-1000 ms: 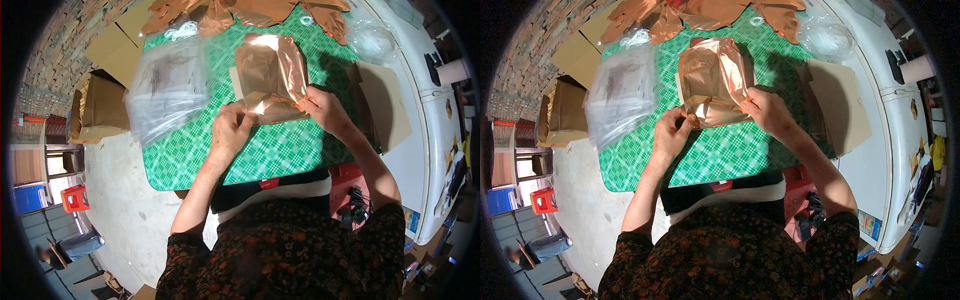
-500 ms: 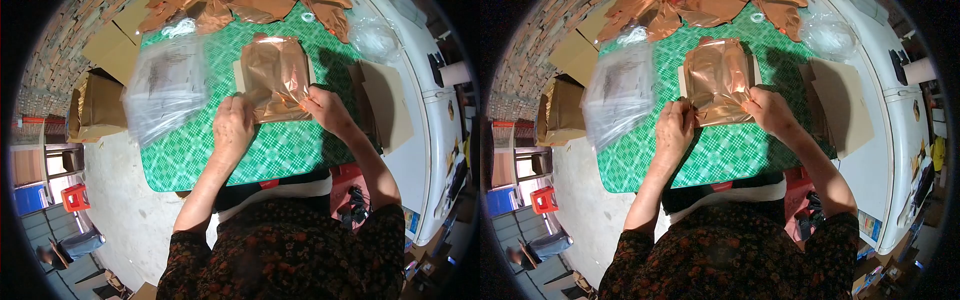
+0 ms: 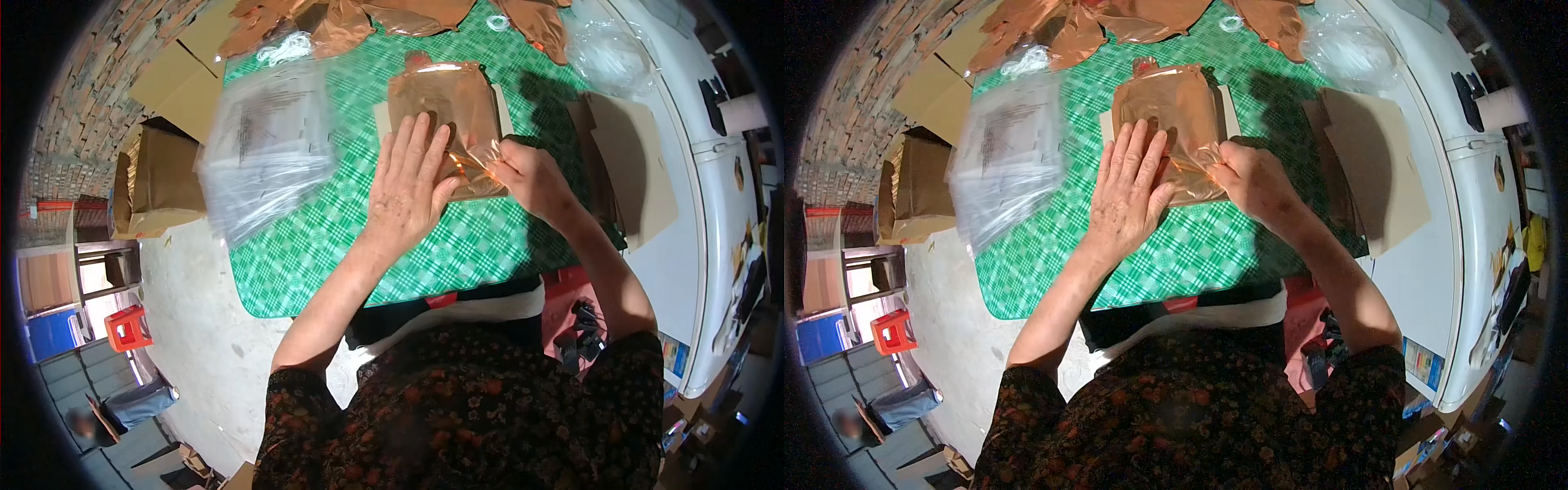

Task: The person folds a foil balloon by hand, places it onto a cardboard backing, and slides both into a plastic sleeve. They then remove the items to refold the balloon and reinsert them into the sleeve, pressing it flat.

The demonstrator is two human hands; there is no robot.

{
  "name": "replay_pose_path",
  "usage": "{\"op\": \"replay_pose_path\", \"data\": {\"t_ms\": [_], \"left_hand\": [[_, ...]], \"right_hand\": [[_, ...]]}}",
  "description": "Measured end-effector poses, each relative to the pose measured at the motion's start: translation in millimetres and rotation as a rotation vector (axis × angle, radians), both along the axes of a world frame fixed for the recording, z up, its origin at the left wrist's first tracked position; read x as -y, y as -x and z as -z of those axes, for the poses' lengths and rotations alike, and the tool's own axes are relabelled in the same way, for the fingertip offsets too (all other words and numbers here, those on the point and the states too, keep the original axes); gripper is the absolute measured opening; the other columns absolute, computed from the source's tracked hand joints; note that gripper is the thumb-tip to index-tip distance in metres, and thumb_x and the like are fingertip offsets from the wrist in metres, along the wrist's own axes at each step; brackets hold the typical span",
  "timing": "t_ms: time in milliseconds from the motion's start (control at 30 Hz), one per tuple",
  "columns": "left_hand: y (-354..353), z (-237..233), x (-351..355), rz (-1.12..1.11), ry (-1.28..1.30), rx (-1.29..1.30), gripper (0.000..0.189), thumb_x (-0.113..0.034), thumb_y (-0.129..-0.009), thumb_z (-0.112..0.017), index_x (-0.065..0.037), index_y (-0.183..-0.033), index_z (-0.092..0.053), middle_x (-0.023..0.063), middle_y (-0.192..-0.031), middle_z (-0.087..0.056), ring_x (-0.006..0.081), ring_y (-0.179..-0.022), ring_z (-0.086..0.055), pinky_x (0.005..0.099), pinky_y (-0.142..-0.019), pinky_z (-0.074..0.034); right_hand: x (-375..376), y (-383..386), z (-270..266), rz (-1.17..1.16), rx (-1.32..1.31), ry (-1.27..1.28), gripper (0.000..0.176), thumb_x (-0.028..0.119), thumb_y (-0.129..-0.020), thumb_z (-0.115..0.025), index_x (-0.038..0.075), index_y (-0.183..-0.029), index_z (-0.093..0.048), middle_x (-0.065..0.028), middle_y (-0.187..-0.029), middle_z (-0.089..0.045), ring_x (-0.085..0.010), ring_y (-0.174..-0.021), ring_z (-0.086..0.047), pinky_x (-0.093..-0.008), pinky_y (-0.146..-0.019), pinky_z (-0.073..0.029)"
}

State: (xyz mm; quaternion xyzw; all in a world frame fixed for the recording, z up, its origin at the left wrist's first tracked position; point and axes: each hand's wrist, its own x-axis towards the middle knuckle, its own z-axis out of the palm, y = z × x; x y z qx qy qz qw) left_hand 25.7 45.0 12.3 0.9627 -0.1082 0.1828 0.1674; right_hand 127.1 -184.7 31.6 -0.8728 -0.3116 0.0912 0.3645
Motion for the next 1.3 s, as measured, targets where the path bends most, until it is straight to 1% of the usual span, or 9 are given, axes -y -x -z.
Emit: {"op": "replay_pose_path", "data": {"t_ms": [233, 333, 433, 533, 633, 733, 1033, 1233, 1300], "left_hand": [[-7, 13, -2, -0.016, -0.149, -0.067, 0.068, -0.051, -0.113, -0.041, -0.010, -0.168, -0.036, 0.0180, -0.175, -0.030, 0.0362, -0.163, -0.025, 0.0571, -0.132, -0.020], [-7, 11, -2, -0.002, -0.155, -0.072, 0.068, -0.051, -0.113, -0.040, -0.012, -0.168, -0.036, 0.0177, -0.175, -0.030, 0.0359, -0.163, -0.025, 0.0574, -0.133, -0.018], [-7, 9, -2, -0.004, -0.170, -0.103, 0.067, -0.053, -0.113, -0.041, -0.016, -0.168, -0.037, 0.0176, -0.174, -0.031, 0.0362, -0.163, -0.025, 0.0579, -0.133, -0.016], [-7, 9, -1, -0.008, -0.173, -0.115, 0.065, -0.053, -0.112, -0.042, -0.019, -0.168, -0.039, 0.0179, -0.174, -0.032, 0.0371, -0.162, -0.025, 0.0587, -0.133, -0.015], [-8, 10, 0, -0.006, -0.151, -0.074, 0.066, -0.053, -0.109, -0.050, -0.016, -0.163, -0.047, 0.0200, -0.169, -0.038, 0.0400, -0.160, -0.029, 0.0602, -0.132, -0.017], [-8, 11, 0, -0.008, -0.153, -0.068, 0.067, -0.055, -0.109, -0.050, -0.016, -0.162, -0.048, 0.0195, -0.169, -0.038, 0.0406, -0.160, -0.028, 0.0606, -0.132, -0.016], [-8, 10, -1, -0.004, -0.161, -0.109, 0.071, -0.063, -0.108, -0.047, -0.020, -0.163, -0.048, 0.0180, -0.172, -0.035, 0.0409, -0.161, -0.027, 0.0623, -0.131, -0.015], [-8, 8, -1, -0.001, -0.160, -0.108, 0.073, -0.065, -0.107, -0.048, -0.019, -0.164, -0.047, 0.0191, -0.172, -0.036, 0.0423, -0.161, -0.028, 0.0629, -0.130, -0.016], [-8, 6, -1, 0.000, -0.159, -0.111, 0.074, -0.065, -0.106, -0.048, -0.019, -0.164, -0.047, 0.0194, -0.172, -0.036, 0.0428, -0.161, -0.028, 0.0630, -0.130, -0.016]], "right_hand": [[1, 3, 4, 0.014, 0.076, -0.048, 0.025, 0.019, -0.099, -0.072, -0.002, -0.093, -0.062, -0.0255, -0.084, -0.068, -0.0463, -0.078, -0.070, -0.0509, -0.066, -0.054], [3, 4, 9, 0.025, 0.061, -0.039, 0.024, 0.017, -0.098, -0.074, -0.001, -0.104, -0.061, -0.0255, -0.083, -0.069, -0.0447, -0.078, -0.072, -0.0490, -0.066, -0.055], [5, 20, -9, 0.163, -0.165, -0.101, 0.036, 0.015, -0.097, -0.077, 0.000, -0.121, -0.055, -0.0238, -0.081, -0.071, -0.0422, -0.078, -0.075, -0.0463, -0.067, -0.056], [12, 39, -5, 0.120, -0.056, -0.216, 0.050, 0.010, -0.095, -0.079, 0.002, -0.131, -0.046, -0.0215, -0.081, -0.072, -0.0381, -0.077, -0.076, -0.0436, -0.068, -0.057], [14, 50, -5, 0.146, -0.029, -0.197, 0.052, 0.007, -0.093, -0.080, 0.002, -0.132, -0.046, -0.0189, -0.082, -0.072, -0.0354, -0.077, -0.075, -0.0414, -0.070, -0.057], [14, 52, 4, 0.132, 0.069, -0.210, 0.052, 0.005, -0.092, -0.081, 0.002, -0.131, -0.046, -0.0167, -0.081, -0.071, -0.0332, -0.077, -0.074, -0.0400, -0.070, -0.056], [6, 49, 23, 0.152, 0.144, -0.235, 0.029, 0.001, -0.091, -0.073, 0.004, -0.114, -0.057, -0.0119, -0.080, -0.067, -0.0368, -0.078, -0.068, -0.0497, -0.071, -0.052], [-2, 60, 25, 0.240, 0.425, -0.008, 0.029, 0.002, -0.087, -0.075, 0.007, -0.111, -0.060, -0.0082, -0.094, -0.068, -0.0339, -0.093, -0.067, -0.0491, -0.084, -0.051], [-4, 59, 28, 0.250, 0.502, 0.071, 0.033, 0.006, -0.086, -0.077, 0.006, -0.116, -0.062, -0.0089, -0.107, -0.069, -0.0329, -0.106, -0.066, -0.0495, -0.091, -0.049]]}}
